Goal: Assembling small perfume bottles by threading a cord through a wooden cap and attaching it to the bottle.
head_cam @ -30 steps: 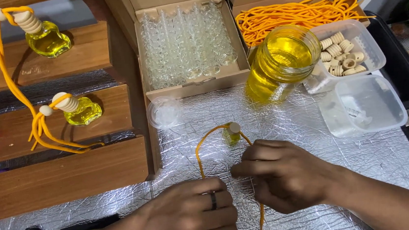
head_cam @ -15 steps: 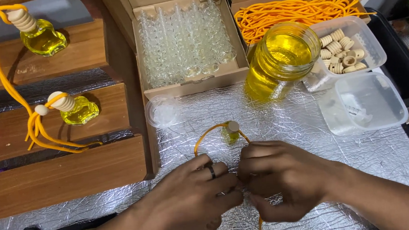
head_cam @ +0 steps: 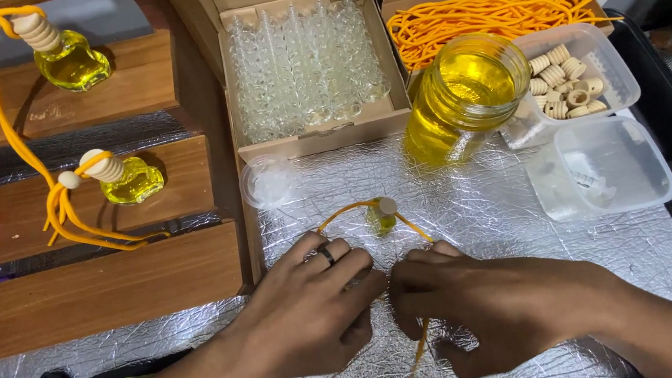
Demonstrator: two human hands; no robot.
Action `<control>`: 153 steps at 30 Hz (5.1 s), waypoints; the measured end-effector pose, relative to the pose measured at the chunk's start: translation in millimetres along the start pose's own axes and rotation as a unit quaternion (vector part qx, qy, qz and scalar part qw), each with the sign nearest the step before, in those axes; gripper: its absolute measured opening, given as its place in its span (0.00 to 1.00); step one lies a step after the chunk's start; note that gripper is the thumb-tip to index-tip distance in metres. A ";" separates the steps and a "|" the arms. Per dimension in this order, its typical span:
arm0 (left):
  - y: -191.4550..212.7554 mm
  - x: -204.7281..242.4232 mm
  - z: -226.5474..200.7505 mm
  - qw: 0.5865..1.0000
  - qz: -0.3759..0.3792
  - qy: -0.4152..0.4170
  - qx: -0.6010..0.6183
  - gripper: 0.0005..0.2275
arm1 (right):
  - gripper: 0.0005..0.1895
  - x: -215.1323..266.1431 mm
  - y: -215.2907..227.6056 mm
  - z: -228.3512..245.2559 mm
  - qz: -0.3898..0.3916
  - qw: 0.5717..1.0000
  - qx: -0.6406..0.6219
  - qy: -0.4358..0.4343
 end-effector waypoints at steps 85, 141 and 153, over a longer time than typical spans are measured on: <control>-5.5 14.6 16.5 0.854 -0.179 0.326 0.364 0.05 | 0.02 -2.3 5.3 -6.0 -0.439 0.888 0.089 0.101; 8.9 1.8 6.0 0.927 -0.231 0.151 0.255 0.05 | 0.06 -1.7 -4.0 -20.9 -0.417 0.908 -0.018 0.033; 7.5 1.3 3.3 0.939 -0.230 0.099 0.236 0.07 | 0.07 0.7 1.5 -10.9 -0.431 0.899 0.035 0.068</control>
Point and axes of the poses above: each hand's wrist, its own x-axis away from the middle knuckle, its own y-axis out of the back of the hand, z = x × y, the point moved 5 cm from there along -x, towards the middle knuckle, and after that the axes turned 13 degrees about -y, right-handed, at the moved point
